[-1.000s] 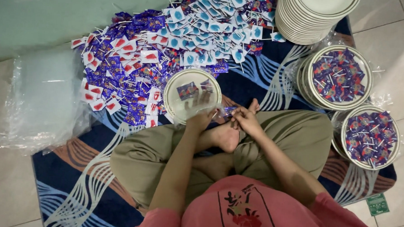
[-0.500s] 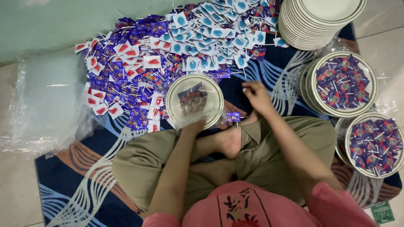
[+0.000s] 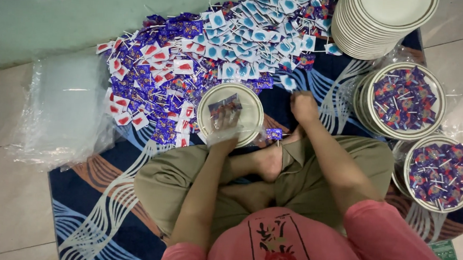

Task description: The person picks up wrapped lollipops from a pile on the floor, places them onto small plastic covers, and then stacks the covers onto paper plates.

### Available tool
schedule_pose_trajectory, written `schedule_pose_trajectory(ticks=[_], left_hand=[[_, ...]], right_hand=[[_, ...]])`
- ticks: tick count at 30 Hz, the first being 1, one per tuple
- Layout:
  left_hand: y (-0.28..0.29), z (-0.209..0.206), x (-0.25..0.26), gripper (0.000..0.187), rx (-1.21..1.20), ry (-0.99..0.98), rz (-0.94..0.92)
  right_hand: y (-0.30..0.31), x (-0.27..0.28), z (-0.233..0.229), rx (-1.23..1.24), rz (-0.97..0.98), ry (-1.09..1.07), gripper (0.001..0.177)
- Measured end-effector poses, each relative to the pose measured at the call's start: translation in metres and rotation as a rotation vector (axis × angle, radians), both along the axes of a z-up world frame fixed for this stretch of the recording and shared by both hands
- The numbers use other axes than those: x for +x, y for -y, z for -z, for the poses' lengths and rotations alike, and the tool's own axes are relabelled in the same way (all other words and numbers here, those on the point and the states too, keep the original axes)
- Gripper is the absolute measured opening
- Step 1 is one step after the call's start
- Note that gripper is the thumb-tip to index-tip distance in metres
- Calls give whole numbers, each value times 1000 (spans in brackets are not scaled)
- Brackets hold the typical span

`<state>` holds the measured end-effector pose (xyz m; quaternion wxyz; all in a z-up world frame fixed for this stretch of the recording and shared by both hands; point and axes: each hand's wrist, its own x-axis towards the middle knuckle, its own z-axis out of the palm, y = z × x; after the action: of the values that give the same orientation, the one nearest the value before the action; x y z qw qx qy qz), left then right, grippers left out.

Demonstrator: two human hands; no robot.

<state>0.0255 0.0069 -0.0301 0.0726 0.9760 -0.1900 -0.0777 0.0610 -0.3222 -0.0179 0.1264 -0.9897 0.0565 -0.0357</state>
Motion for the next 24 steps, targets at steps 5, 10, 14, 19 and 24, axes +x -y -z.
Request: schedule_pose_trajectory(ticks=[5,10,14,19,24], left_hand=[[-6,-39,-26,51,-14,-299,-43],[-17,-41,-52,43,-238,-170,20],[-17,-58,-67,23,-594,-216,-194],[7,-86,-78,36,-1134,-610,-484],[48,-89,-107,52,-1543,-829,-907]], right_hand=[[12,-28,-8,429,265,-93,8],[-14,-70,-93,895,340,-118,23],[-40,-108,-167,1084,243,-215,27],[-69,-136,-156,1043,15,-336,26],[-105,-160,-105,1103,-46,-524,26]])
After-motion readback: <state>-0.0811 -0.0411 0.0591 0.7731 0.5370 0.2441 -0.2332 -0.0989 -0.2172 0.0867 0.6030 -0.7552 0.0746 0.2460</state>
